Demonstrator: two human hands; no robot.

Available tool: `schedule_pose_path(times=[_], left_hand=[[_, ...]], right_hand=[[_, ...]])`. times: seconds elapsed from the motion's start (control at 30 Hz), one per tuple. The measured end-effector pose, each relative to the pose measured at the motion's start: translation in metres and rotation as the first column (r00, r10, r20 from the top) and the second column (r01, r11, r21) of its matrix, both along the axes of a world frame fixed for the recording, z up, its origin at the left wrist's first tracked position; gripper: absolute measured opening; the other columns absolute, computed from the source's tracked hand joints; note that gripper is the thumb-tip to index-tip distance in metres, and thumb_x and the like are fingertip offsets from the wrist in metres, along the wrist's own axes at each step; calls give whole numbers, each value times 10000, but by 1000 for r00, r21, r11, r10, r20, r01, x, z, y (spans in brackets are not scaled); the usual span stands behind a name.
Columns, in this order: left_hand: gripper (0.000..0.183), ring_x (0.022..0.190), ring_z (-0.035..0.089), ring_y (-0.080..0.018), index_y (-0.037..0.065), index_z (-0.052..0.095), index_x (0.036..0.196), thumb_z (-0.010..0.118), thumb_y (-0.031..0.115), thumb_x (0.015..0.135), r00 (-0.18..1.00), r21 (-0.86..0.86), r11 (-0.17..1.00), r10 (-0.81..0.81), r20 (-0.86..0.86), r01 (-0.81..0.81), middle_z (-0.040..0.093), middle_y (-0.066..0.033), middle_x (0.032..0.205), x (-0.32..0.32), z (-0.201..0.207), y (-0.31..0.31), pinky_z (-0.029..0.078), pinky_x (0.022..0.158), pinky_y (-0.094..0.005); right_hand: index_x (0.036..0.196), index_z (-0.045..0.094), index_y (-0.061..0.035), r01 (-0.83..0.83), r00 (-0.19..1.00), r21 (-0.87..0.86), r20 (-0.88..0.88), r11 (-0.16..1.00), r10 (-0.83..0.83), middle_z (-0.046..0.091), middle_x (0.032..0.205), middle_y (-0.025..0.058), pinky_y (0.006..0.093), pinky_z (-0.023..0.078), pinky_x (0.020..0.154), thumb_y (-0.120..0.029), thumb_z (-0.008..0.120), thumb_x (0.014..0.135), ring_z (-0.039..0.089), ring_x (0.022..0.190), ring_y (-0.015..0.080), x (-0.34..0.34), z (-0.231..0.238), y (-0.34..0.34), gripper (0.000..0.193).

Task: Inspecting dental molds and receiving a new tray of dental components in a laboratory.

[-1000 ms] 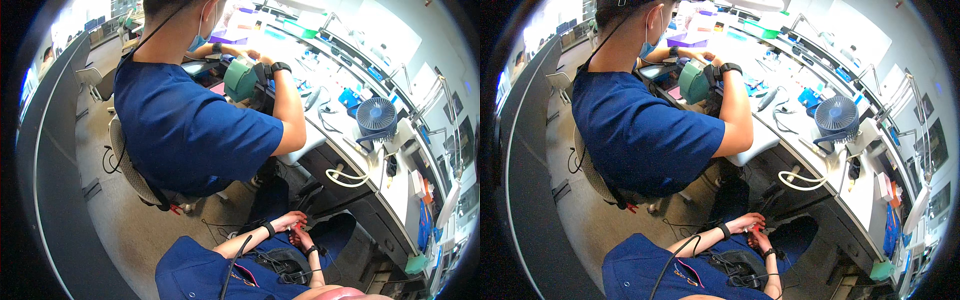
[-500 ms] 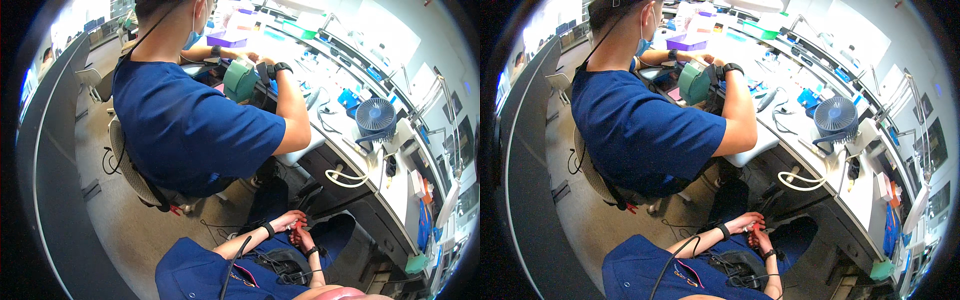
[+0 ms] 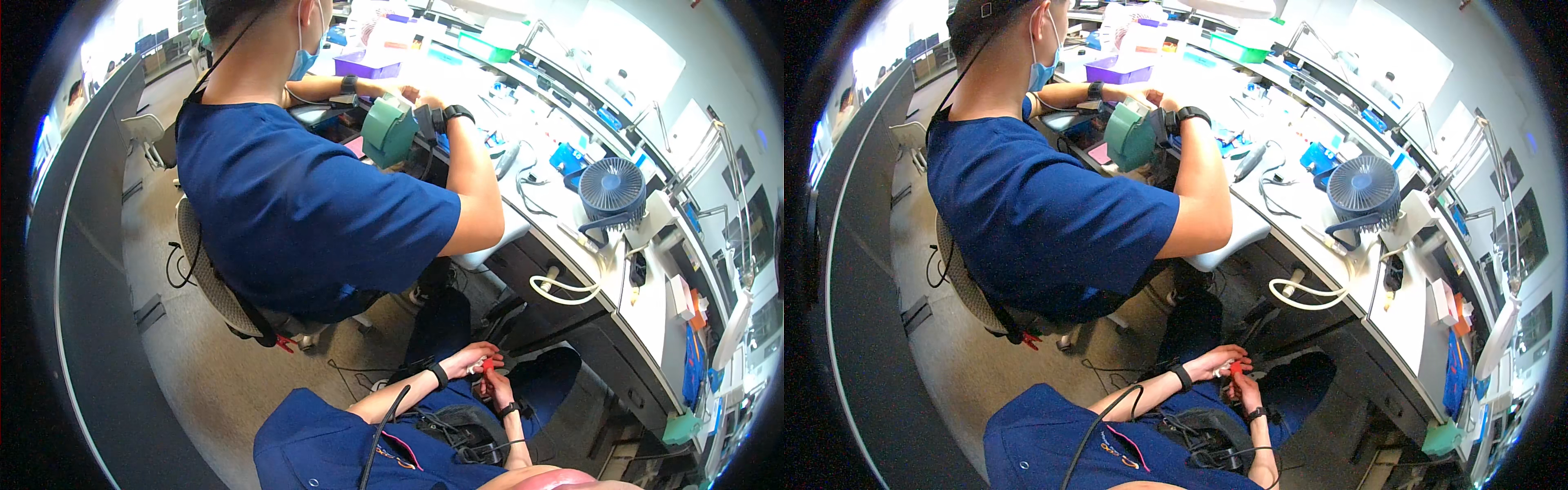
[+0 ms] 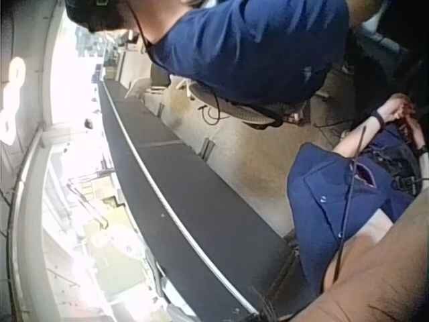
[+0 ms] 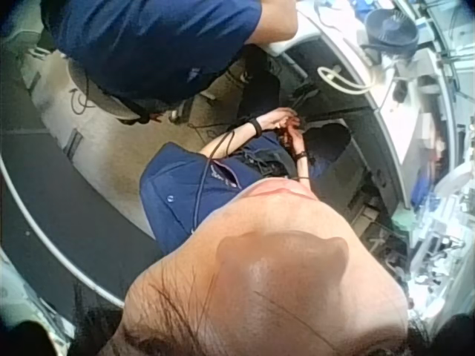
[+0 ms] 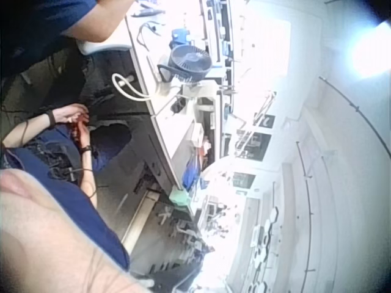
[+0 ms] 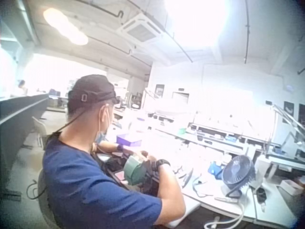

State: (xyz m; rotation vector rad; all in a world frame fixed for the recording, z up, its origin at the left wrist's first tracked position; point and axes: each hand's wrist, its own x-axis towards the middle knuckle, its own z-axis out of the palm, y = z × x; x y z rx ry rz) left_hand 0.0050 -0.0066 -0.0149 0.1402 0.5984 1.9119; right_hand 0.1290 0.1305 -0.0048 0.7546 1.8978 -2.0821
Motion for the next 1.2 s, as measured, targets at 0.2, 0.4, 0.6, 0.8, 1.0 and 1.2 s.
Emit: schedule_pose_path(times=[0.2, 0.4, 0.6, 0.8, 1.0, 1.2], left_hand=[[228, 1038, 625, -215, 31, 471, 1186, 463, 90, 965, 999, -17, 999, 28, -23, -28, 576, -154, 1209, -2, 5, -3, 518, 552, -207], [229, 908, 622, -96, 55, 502, 1181, 489, 107, 958, 997, -97, 995, 17, -74, -24, 602, -82, 1145, -1, 12, -7, 390, 427, -165], [250, 876, 613, -75, 58, 513, 1196, 487, 150, 965, 988, -61, 997, -55, -143, 47, 624, -85, 1161, -3, 5, -5, 387, 433, -157], [255, 859, 620, -82, 50, 496, 1203, 463, 153, 973, 981, -46, 998, -52, -187, 44, 629, -106, 1188, 0, 8, -6, 386, 440, -148], [209, 887, 638, -107, 50, 491, 1157, 453, 142, 974, 997, -1, 1000, 29, -71, -29, 625, -135, 1184, -2, 8, -10, 354, 414, -154], [208, 838, 639, -110, 42, 478, 1158, 449, 116, 966, 997, -28, 1000, 3, -76, -5, 634, -138, 1158, -1, 8, -8, 335, 405, -154]], right_hand=[[790, 590, -49, 94, 994, 40, -67, 995, -91, 570, 628, 35, 246, 416, 516, -398, 502, 967, 526, 536, 121, 0, -7, 7, 401], [775, 592, -48, 177, 980, 113, -107, 978, -166, 567, 600, 29, 248, 400, 497, -417, 503, 964, 514, 510, 121, 0, -9, 12, 423], [798, 594, -61, 109, 993, 135, -64, 985, -101, 579, 617, 22, 235, 406, 498, -413, 511, 960, 534, 528, 106, 0, -7, 9, 396], [842, 578, -70, 72, 997, 103, -13, 992, -71, 573, 645, 26, 235, 417, 519, -434, 509, 956, 539, 554, 113, 1, -2, 4, 387], [879, 563, -83, 101, 993, 80, -71, 992, -96, 572, 668, 30, 227, 434, 530, -448, 509, 954, 542, 566, 109, -4, 5, 0, 376], [956, 545, -63, 130, 991, 4, 31, 991, -130, 588, 719, 33, 219, 462, 519, -404, 555, 943, 587, 601, 115, 4, 0, 6, 341]])
